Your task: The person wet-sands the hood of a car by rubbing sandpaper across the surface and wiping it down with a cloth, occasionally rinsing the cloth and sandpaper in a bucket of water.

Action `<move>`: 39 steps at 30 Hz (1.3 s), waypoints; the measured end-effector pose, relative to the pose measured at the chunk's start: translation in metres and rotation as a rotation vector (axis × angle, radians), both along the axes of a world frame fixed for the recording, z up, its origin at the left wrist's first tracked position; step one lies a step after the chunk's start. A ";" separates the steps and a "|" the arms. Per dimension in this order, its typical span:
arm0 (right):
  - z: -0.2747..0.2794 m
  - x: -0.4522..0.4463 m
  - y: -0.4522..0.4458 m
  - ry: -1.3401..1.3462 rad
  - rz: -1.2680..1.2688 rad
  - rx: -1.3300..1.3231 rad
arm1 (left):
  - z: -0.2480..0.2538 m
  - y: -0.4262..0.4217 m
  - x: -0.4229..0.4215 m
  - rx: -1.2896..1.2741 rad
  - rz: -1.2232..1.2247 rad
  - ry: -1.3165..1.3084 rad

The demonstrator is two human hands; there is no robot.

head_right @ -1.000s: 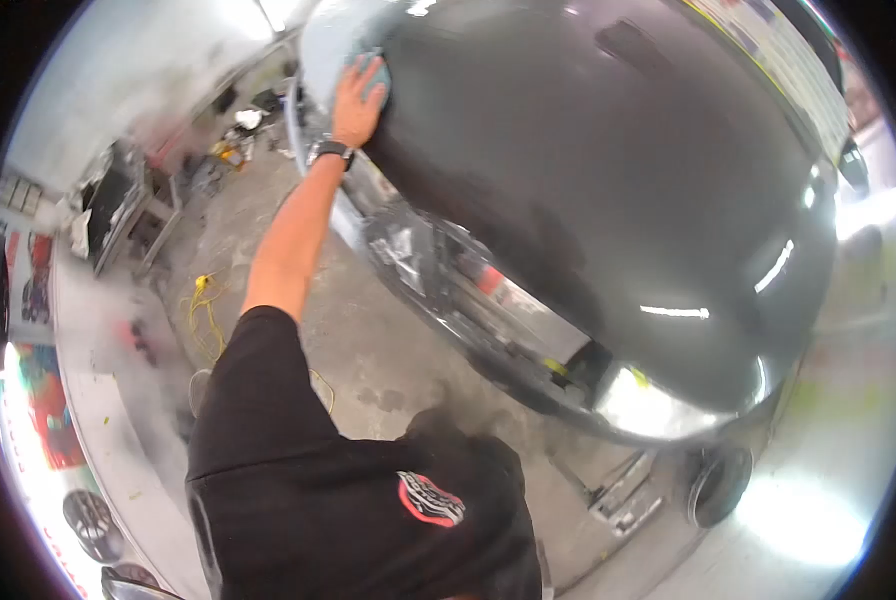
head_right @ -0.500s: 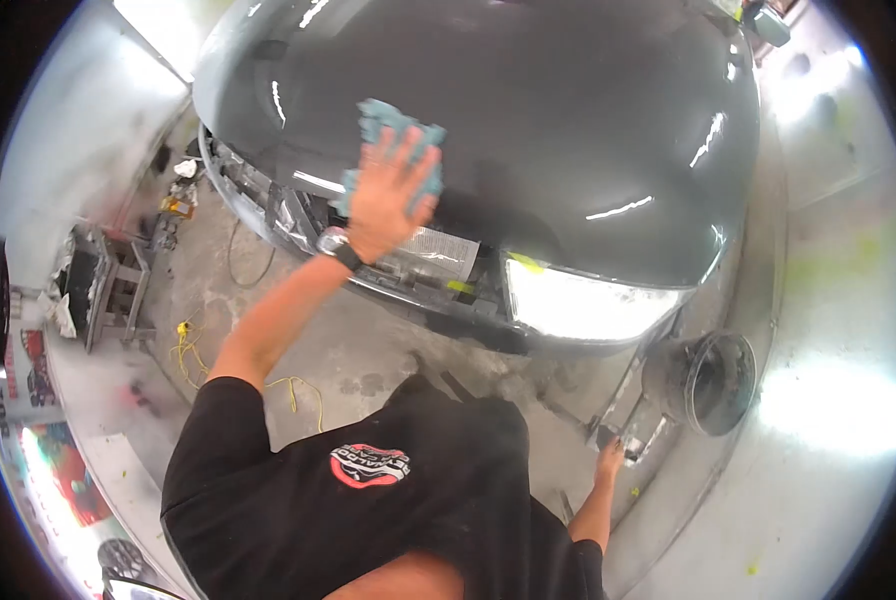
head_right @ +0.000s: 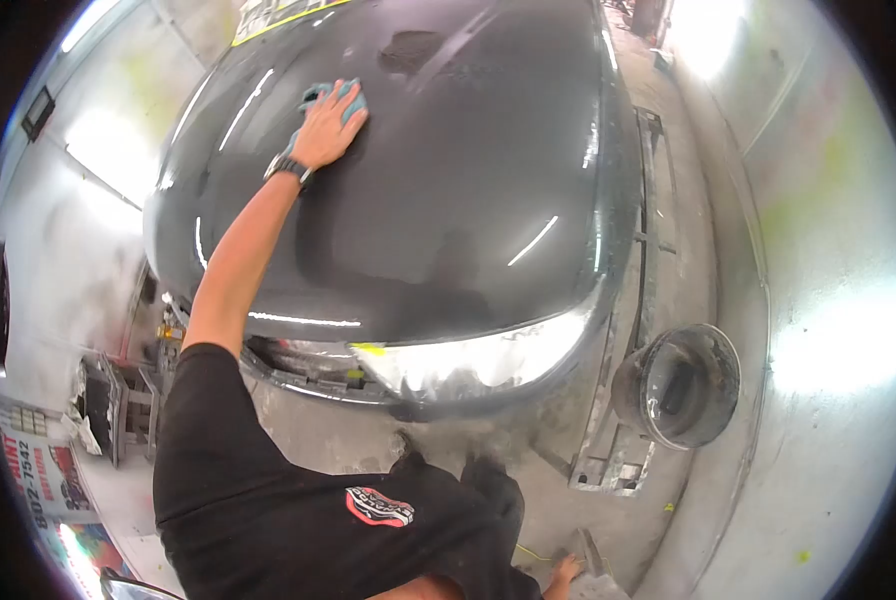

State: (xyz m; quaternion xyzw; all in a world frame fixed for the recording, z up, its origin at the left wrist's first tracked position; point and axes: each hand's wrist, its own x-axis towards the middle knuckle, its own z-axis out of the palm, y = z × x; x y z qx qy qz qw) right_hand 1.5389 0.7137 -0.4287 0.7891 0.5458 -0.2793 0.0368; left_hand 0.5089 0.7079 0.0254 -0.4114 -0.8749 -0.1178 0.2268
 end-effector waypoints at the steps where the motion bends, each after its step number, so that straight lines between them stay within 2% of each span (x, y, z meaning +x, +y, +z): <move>1: 0.016 -0.008 -0.013 0.048 -0.059 -0.111 | 0.002 0.039 -0.006 -0.023 -0.057 0.008; 3: 0.045 -0.021 -0.026 0.150 -0.181 -0.334 | 0.007 0.119 -0.005 0.019 -0.224 -0.037; 4: 0.049 -0.030 -0.034 0.232 -0.236 -0.284 | 0.010 0.153 0.000 0.081 -0.334 -0.096; 6: 0.038 -0.028 -0.054 0.386 -0.342 -0.179 | 0.015 0.206 0.018 -0.002 -0.380 -0.025; 10: 0.050 -0.032 -0.053 0.331 -0.156 -0.205 | 0.018 0.244 0.088 -0.105 -0.540 0.027; 11: 0.035 -0.027 -0.054 0.319 -0.147 -0.194 | 0.019 0.244 0.106 -0.122 -0.606 0.037; 13: 0.029 -0.018 -0.051 0.559 -0.174 -0.164 | 0.007 0.232 0.144 -0.151 -0.733 0.037; 15: 0.023 -0.021 -0.031 0.403 -0.049 -0.138 | -0.006 0.209 0.182 -0.179 -0.825 0.088; 17: 0.000 -0.018 -0.016 0.433 -0.108 -0.059 | -0.012 0.171 0.229 -0.239 -0.874 0.146; 19: -0.021 -0.028 -0.009 0.532 -0.290 0.082 | -0.023 0.136 0.260 -0.315 -0.926 0.144; 22: -0.023 -0.037 0.006 0.580 -0.294 -0.039 | -0.042 0.086 0.288 -0.431 -1.029 0.127; 25: 0.000 -0.061 -0.008 0.478 -0.147 -0.046 | -0.040 0.036 0.294 -0.515 -1.059 0.131; 28: -0.012 -0.054 -0.032 0.523 -0.070 -0.117 | -0.037 -0.025 0.280 -0.467 -0.952 0.082; 30: -0.052 -0.033 -0.045 0.302 0.106 -0.080 | -0.034 -0.063 0.267 -0.390 -0.821 0.027; 31: -0.054 -0.034 -0.041 0.267 0.202 -0.074 | -0.031 -0.085 0.260 -0.343 -0.731 -0.004; 34: -0.020 -0.063 0.000 0.370 0.536 0.082 | -0.024 -0.144 0.234 -0.210 -0.414 -0.069; 35: -0.002 -0.081 0.014 0.368 0.414 0.091 | -0.025 -0.162 0.227 -0.143 -0.318 -0.091; 37: 0.043 -0.146 0.066 0.425 0.433 0.190 | -0.033 -0.197 0.207 -0.033 -0.095 -0.062; 39: 0.118 -0.231 0.114 0.505 0.476 0.287 | -0.042 -0.227 0.184 0.040 0.100 -0.042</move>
